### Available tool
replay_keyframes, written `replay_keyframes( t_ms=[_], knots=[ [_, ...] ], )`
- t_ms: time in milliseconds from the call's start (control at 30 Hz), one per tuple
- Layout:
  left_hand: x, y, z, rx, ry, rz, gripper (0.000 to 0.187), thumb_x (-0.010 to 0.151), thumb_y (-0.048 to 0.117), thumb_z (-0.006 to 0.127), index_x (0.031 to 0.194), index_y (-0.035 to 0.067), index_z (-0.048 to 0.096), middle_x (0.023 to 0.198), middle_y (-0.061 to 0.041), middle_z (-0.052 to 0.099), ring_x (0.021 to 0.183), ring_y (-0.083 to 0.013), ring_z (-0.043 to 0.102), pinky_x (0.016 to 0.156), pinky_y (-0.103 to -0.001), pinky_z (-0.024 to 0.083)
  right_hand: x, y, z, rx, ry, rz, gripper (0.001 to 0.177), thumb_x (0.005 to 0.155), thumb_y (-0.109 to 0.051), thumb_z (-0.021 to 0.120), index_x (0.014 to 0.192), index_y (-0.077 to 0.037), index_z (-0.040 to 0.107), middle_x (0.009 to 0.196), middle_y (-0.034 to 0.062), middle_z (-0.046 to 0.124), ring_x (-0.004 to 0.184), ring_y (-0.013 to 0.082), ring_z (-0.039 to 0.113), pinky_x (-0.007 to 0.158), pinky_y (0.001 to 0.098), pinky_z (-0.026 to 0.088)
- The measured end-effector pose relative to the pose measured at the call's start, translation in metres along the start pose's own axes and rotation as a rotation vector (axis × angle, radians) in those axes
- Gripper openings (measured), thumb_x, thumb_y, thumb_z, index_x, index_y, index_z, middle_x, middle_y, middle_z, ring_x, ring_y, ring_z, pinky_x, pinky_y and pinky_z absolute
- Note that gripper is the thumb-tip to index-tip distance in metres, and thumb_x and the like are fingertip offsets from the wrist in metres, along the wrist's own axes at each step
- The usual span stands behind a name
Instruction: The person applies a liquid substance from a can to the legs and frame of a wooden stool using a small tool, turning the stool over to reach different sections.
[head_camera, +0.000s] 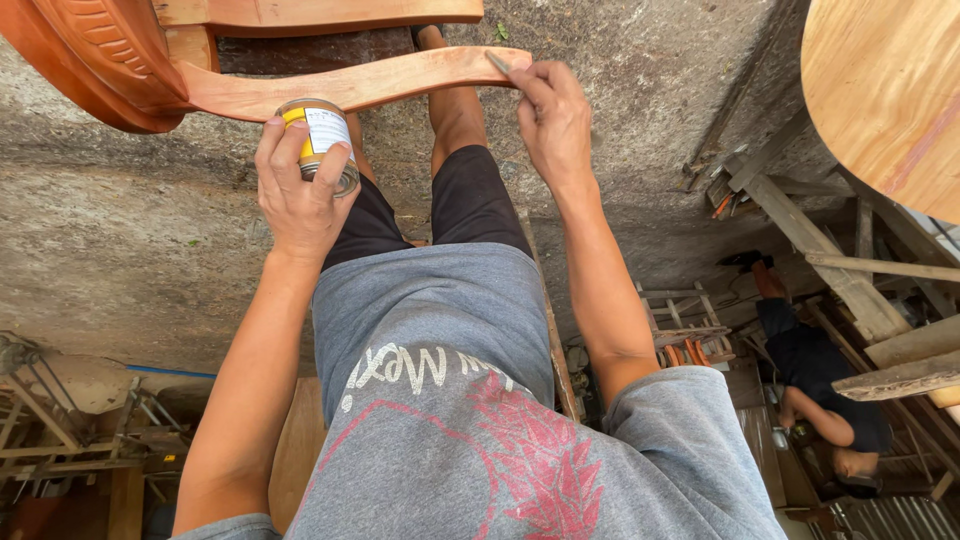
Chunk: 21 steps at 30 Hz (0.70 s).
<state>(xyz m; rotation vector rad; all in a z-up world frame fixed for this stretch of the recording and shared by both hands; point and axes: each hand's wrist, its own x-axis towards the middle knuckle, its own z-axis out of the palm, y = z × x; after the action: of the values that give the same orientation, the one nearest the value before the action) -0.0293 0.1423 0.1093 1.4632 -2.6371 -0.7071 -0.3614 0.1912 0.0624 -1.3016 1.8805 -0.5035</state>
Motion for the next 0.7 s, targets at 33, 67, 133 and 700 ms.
replay_keyframes(
  t_ms=[33, 67, 133, 700],
  knots=[
    [0.002, 0.001, 0.001, -0.001, 0.024, 0.010, 0.076, 0.077, 0.009, 0.102, 0.136, 0.027, 0.057, 0.143, -0.011, 0.046, 0.140, -0.0410, 0.048, 0.111, -0.053, 0.055, 0.002, -0.001, -0.001, -0.009, -0.016, -0.015, 0.031, 0.085, 0.009, 0.067, 0.113, -0.003, 0.077, 0.105, 0.0128, 0.068, 0.093, 0.0284, 0.069, 0.081, 0.0400, 0.057],
    [0.004, 0.002, 0.002, 0.006, 0.050, 0.014, 0.075, 0.078, 0.007, 0.102, 0.135, 0.027, 0.057, 0.142, -0.011, 0.046, 0.140, -0.0405, 0.048, 0.112, -0.053, 0.056, 0.004, -0.002, -0.002, 0.028, -0.014, -0.004, 0.032, 0.085, 0.009, 0.067, 0.114, -0.003, 0.076, 0.107, 0.0132, 0.069, 0.094, 0.0283, 0.070, 0.082, 0.0396, 0.057],
    [0.006, 0.003, -0.002, -0.009, 0.061, 0.005, 0.075, 0.075, 0.008, 0.101, 0.134, 0.026, 0.057, 0.141, -0.012, 0.046, 0.138, -0.0412, 0.049, 0.111, -0.053, 0.056, 0.004, -0.009, -0.008, 0.118, -0.021, 0.007, 0.034, 0.085, 0.009, 0.066, 0.116, -0.003, 0.074, 0.111, 0.0141, 0.069, 0.094, 0.0280, 0.071, 0.083, 0.0387, 0.057],
    [-0.032, 0.010, -0.060, -0.410, 0.248, -0.571, 0.085, 0.079, 0.008, 0.092, 0.145, 0.008, 0.039, 0.141, -0.021, 0.046, 0.133, -0.0411, 0.053, 0.113, -0.049, 0.050, 0.045, -0.099, 0.049, 0.088, -0.348, -0.151, 0.025, 0.097, -0.013, 0.073, 0.117, 0.000, 0.068, 0.094, 0.0174, 0.067, 0.081, 0.0315, 0.067, 0.073, 0.0408, 0.053]
  ],
)
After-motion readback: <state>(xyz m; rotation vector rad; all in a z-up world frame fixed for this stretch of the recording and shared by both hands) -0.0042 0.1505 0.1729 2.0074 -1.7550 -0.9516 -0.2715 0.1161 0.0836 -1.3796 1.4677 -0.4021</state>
